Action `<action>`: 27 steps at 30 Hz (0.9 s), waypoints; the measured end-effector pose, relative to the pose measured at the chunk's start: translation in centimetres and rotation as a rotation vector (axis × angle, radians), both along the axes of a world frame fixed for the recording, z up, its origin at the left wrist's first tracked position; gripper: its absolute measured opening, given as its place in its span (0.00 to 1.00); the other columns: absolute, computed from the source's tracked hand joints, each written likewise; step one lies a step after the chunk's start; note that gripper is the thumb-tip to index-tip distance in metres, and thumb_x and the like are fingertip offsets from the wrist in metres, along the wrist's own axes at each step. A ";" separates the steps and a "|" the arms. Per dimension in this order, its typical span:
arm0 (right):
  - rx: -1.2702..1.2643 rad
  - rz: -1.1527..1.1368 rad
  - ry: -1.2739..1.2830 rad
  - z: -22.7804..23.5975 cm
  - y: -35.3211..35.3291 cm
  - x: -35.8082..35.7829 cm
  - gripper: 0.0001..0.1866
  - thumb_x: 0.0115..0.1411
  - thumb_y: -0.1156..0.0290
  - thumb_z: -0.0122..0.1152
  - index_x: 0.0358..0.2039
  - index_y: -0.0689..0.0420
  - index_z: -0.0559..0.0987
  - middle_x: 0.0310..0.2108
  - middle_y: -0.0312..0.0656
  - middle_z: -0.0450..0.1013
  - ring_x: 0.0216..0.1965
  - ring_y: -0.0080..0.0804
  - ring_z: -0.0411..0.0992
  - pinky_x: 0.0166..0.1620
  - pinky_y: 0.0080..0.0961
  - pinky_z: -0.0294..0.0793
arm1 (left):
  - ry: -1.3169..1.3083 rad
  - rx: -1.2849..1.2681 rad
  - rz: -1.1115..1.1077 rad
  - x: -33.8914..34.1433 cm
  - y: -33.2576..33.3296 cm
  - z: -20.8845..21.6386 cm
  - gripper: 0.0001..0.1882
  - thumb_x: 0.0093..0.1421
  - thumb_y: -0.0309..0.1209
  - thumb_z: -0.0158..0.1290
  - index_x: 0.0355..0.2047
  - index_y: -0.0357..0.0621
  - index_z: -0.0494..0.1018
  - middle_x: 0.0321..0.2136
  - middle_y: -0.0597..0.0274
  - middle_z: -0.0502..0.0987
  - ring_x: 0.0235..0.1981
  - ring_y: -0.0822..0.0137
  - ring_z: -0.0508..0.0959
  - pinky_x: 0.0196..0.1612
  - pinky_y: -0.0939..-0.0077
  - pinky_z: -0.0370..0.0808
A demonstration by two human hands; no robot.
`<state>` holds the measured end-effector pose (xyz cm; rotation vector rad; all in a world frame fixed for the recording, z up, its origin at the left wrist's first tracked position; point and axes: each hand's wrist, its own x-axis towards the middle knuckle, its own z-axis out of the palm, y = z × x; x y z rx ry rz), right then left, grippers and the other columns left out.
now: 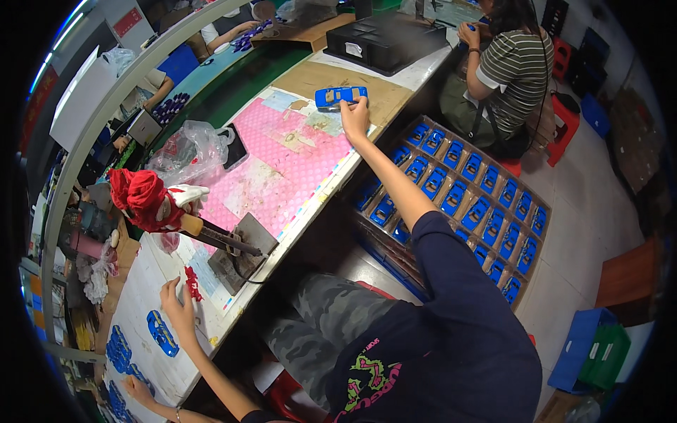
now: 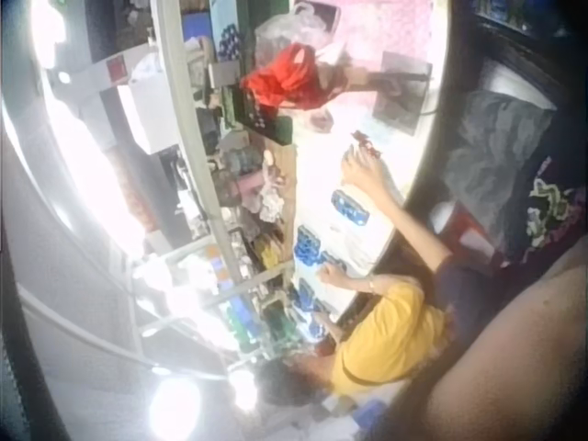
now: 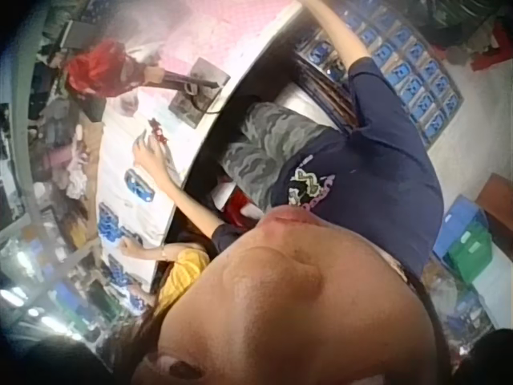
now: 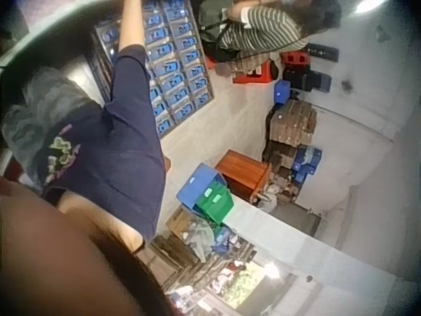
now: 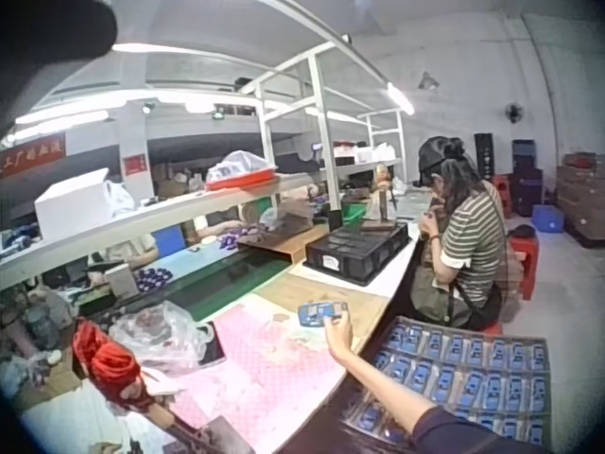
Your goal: The person assembles blue plastic toy car bodies by attaching small red plastic pieces using a soldering iron. They pick up a car body, apply the red piece, and use the soldering iron to secure it before placing the finished unit on the table.
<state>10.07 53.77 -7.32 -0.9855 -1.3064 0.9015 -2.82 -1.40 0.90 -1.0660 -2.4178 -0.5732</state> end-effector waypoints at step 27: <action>-0.268 0.819 0.497 3.5 -20.4 15.9 0.28 0.57 0.58 0.40 0.53 0.62 0.54 0.46 0.41 0.62 0.46 0.27 0.63 0.49 0.24 0.62 | -0.554 0.635 0.059 0.1 -0.2 -3.3 0.04 0.50 0.25 0.51 0.26 0.37 0.71 0.20 0.70 0.68 0.21 0.81 0.64 0.25 0.88 0.61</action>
